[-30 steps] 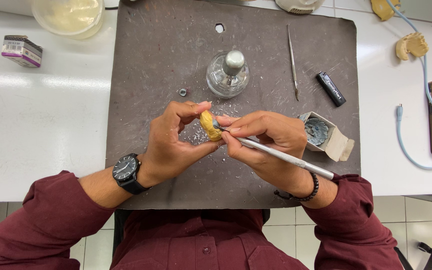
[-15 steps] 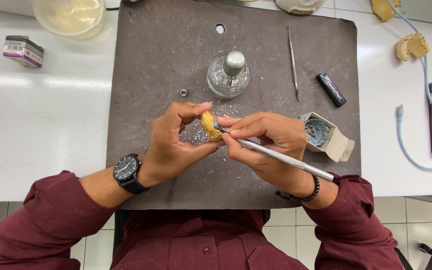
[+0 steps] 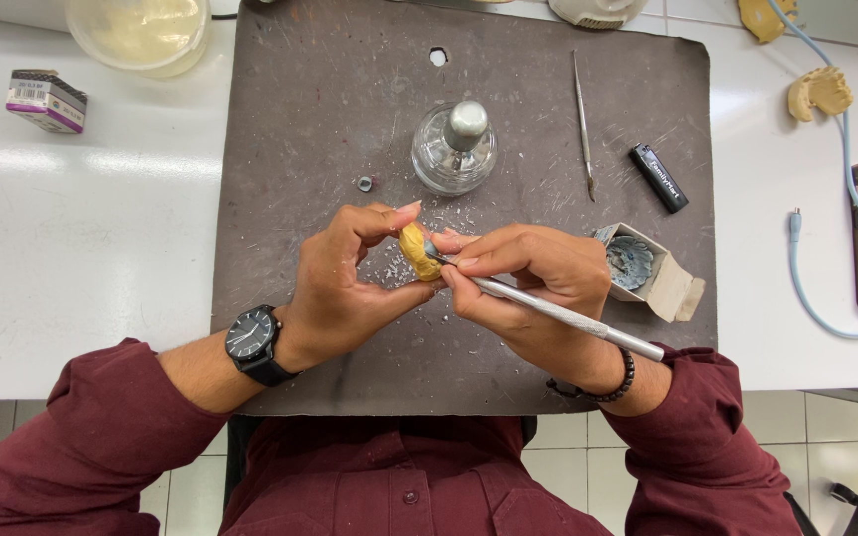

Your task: The person holds a yellow dental stone model with a wax pattern and uses a metal wax carver to sculpt and refine the wax on the teeth, rotating the model in hand to reach different surfaces. They occasionally dip the tool or apply material from a small box and continue carving the pattern.

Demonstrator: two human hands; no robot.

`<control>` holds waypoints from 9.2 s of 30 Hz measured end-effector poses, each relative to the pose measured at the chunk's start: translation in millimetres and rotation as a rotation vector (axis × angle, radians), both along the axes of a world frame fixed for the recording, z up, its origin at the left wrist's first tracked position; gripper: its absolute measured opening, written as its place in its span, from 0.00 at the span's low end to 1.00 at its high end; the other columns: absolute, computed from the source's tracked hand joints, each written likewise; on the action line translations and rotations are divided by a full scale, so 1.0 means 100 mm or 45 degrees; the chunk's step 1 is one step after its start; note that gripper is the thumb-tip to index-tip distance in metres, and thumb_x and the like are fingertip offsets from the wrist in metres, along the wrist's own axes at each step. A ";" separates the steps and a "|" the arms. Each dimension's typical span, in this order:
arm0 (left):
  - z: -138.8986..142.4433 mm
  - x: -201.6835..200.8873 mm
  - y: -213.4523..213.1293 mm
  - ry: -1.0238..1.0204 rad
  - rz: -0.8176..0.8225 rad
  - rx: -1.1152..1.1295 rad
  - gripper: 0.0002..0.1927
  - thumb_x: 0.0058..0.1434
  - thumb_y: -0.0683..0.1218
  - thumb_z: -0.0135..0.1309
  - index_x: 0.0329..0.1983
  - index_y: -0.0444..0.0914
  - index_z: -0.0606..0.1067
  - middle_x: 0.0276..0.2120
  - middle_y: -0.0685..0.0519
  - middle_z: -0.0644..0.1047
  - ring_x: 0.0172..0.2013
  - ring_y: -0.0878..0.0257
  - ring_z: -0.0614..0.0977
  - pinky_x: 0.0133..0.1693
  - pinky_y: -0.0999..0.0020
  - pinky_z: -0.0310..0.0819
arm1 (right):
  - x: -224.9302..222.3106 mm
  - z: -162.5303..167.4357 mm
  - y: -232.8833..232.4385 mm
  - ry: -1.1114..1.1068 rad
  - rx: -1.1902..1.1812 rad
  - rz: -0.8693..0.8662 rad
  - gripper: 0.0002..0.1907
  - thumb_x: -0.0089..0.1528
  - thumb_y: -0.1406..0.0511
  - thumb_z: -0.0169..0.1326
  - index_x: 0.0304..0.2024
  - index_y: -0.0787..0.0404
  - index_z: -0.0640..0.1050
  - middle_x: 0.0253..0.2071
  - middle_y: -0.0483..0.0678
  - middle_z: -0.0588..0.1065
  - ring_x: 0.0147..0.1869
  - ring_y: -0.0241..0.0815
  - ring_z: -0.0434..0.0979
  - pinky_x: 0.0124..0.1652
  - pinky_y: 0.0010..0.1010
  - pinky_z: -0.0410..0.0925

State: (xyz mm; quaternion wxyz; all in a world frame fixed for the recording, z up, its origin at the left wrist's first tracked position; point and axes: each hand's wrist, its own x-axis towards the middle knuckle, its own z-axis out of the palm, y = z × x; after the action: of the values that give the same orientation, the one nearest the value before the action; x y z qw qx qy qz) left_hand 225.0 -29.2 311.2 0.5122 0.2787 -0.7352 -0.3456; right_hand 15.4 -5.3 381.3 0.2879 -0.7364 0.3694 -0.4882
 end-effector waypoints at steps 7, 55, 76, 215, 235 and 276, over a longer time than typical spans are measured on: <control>0.01 -0.01 0.01 -0.001 0.019 0.007 0.36 0.56 0.41 0.74 0.63 0.36 0.66 0.54 0.46 0.77 0.56 0.60 0.83 0.61 0.66 0.81 | -0.01 0.01 -0.01 0.039 -0.015 0.014 0.09 0.59 0.78 0.66 0.35 0.68 0.77 0.40 0.54 0.81 0.55 0.49 0.86 0.56 0.33 0.81; 0.20 0.05 -0.03 -0.001 -0.110 0.095 0.35 0.58 0.40 0.71 0.65 0.34 0.66 0.54 0.47 0.79 0.58 0.60 0.83 0.63 0.63 0.75 | 0.02 0.11 0.02 0.009 -0.015 -0.007 0.09 0.58 0.77 0.67 0.36 0.68 0.78 0.40 0.55 0.81 0.53 0.48 0.86 0.53 0.31 0.81; 0.24 0.06 -0.01 -0.052 -0.037 0.042 0.35 0.56 0.41 0.72 0.65 0.34 0.68 0.53 0.47 0.79 0.55 0.60 0.84 0.62 0.65 0.80 | 0.03 0.14 0.04 0.015 -0.013 -0.032 0.09 0.59 0.77 0.66 0.37 0.68 0.78 0.40 0.55 0.81 0.53 0.47 0.86 0.53 0.31 0.81; 0.61 0.14 -0.03 -0.400 -0.186 0.238 0.32 0.55 0.49 0.69 0.55 0.35 0.65 0.45 0.44 0.76 0.43 0.49 0.82 0.42 0.59 0.76 | 0.04 0.31 0.11 0.024 0.006 -0.046 0.12 0.58 0.79 0.65 0.39 0.68 0.75 0.41 0.55 0.80 0.45 0.42 0.85 0.44 0.24 0.79; 0.31 0.12 0.08 -0.151 -0.199 0.129 0.31 0.67 0.41 0.63 0.63 0.38 0.55 0.44 0.49 0.73 0.42 0.63 0.80 0.43 0.68 0.78 | 0.25 0.27 0.17 0.037 -0.062 0.005 0.10 0.57 0.77 0.68 0.36 0.67 0.78 0.40 0.54 0.82 0.52 0.46 0.86 0.52 0.30 0.81; 0.35 0.15 0.10 -0.113 -0.246 0.196 0.29 0.65 0.40 0.63 0.61 0.38 0.59 0.47 0.48 0.75 0.47 0.60 0.83 0.48 0.66 0.80 | 0.30 0.36 0.18 0.106 -0.205 0.058 0.10 0.57 0.78 0.66 0.35 0.68 0.77 0.38 0.55 0.82 0.53 0.49 0.85 0.58 0.40 0.79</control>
State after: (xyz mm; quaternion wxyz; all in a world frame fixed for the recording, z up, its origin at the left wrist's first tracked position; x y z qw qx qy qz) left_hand 240.2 -19.0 346.3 0.4206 0.2600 -0.7519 -0.4361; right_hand 45.5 12.7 417.3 0.2232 -0.7850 0.3237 -0.4788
